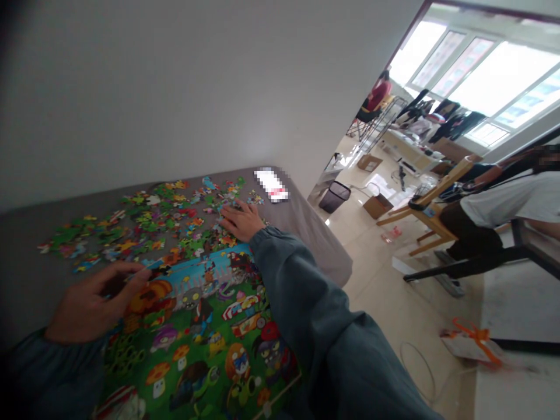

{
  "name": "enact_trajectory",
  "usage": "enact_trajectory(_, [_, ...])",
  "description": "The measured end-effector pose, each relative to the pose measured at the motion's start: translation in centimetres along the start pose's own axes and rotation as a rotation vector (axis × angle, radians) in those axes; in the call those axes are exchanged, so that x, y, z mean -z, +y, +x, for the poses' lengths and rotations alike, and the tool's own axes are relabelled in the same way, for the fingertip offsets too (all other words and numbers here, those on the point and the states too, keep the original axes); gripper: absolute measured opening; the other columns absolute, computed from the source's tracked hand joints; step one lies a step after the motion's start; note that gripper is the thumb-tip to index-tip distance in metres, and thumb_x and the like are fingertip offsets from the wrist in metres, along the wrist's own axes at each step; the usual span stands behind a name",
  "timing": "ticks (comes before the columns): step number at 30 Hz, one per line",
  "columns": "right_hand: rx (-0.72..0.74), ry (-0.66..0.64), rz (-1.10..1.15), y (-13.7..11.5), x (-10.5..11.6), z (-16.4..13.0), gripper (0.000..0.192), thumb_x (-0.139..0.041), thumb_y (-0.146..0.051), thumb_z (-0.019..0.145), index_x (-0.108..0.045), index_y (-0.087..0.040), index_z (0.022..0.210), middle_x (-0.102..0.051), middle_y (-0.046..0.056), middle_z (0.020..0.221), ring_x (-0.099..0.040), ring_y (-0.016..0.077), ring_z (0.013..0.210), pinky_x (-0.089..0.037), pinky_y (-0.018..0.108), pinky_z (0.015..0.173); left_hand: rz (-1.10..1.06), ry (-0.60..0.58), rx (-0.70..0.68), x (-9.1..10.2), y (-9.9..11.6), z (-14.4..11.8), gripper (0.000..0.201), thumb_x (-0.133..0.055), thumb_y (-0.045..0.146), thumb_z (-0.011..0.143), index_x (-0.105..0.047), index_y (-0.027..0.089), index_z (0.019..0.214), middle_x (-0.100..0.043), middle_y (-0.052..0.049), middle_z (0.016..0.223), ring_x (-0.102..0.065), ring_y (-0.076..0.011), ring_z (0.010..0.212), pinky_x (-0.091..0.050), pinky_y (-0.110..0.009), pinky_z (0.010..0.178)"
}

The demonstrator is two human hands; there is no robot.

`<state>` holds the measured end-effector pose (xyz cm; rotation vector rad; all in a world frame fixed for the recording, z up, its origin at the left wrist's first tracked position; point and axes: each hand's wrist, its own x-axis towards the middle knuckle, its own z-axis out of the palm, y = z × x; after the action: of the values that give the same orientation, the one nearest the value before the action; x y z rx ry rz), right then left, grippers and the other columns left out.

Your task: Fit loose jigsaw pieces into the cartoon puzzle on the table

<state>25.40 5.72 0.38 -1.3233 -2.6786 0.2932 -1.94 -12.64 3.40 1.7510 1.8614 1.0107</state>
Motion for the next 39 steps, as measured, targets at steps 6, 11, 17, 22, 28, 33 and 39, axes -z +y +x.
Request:
enact_trajectory(6, [-0.099,0.073,-0.027,0.9,-0.3,-0.7,0.051,-0.046,-0.043,0.113,-0.048,-0.031,0.162,-0.036,0.001,0.175,-0.022,0.0293,0.165,-0.026,0.056,0.129,0.047,-0.019,-0.031,-0.2,-0.1,-0.1,0.042,-0.057,0.068,0.088,-0.07,0.029,0.085,-0.063,0.005,0.063,-0.055,-0.0166,0.055,-0.044,-0.029,0.06])
enact_trajectory(11, [-0.154,0.057,0.034,2.4,-0.1,-1.2,0.049,-0.052,-0.04,0.11,-0.055,-0.027,0.158,-0.048,0.005,0.168,-0.033,0.029,0.161,-0.029,0.054,0.127,0.043,0.006,-0.059,-0.2,-0.8,0.3,0.039,-0.058,0.066,0.088,-0.07,0.029,0.086,-0.074,0.002,0.084,-0.058,-0.0158,0.057,-0.047,-0.029,0.064])
enact_trajectory(17, [-0.151,0.168,0.073,4.3,1.2,-1.7,0.03,-0.053,-0.03,0.108,-0.08,-0.024,0.118,-0.08,0.007,0.122,-0.063,0.0268,0.131,-0.04,0.044,0.116,-0.012,-0.028,0.182,-0.1,-1.7,1.0,0.048,-0.061,0.075,0.073,-0.071,0.03,0.087,-0.08,0.0,0.08,-0.073,-0.0229,0.069,-0.055,-0.03,0.064])
enact_trajectory(22, [-0.326,0.276,0.047,5.4,1.1,-1.8,0.039,-0.055,-0.024,0.102,-0.072,-0.021,0.137,-0.076,0.01,0.126,-0.061,0.0296,0.123,-0.043,0.045,0.112,-0.018,-0.028,0.202,-0.1,-0.8,1.1,0.049,-0.061,0.076,0.066,-0.07,0.03,0.08,-0.08,0.0,0.078,-0.073,-0.0235,0.068,-0.056,-0.031,0.065])
enact_trajectory(28, [-0.429,0.257,0.026,4.9,0.0,-1.5,0.048,-0.058,-0.04,0.104,-0.063,-0.024,0.15,-0.052,0.012,0.16,-0.039,0.0359,0.145,-0.036,0.054,0.119,-0.149,-0.031,0.302,-0.4,-0.1,1.2,0.046,-0.066,0.073,0.059,-0.069,0.03,0.075,-0.077,0.0,0.073,-0.073,-0.0222,0.065,-0.058,-0.03,0.061])
enact_trajectory(33, [-0.464,0.22,0.034,4.7,0.0,-1.2,0.048,-0.052,-0.042,0.108,-0.06,-0.029,0.154,-0.049,0.01,0.164,-0.035,0.0358,0.149,-0.034,0.055,0.12,-0.311,-0.03,0.463,-0.6,0.3,1.3,0.051,-0.075,0.07,0.048,-0.068,0.028,0.077,-0.076,0.0,0.068,-0.074,-0.0217,0.063,-0.061,-0.028,0.058])
enact_trajectory(39, [-0.448,0.213,0.054,4.5,0.3,-0.7,0.048,-0.057,-0.041,0.106,-0.063,-0.028,0.152,-0.048,0.009,0.165,-0.033,0.0353,0.152,-0.033,0.055,0.122,-0.349,0.014,0.438,-0.7,0.6,1.2,0.064,-0.078,0.081,0.045,-0.067,0.028,0.08,-0.075,-0.001,0.063,-0.075,-0.024,0.062,-0.064,-0.032,0.054])
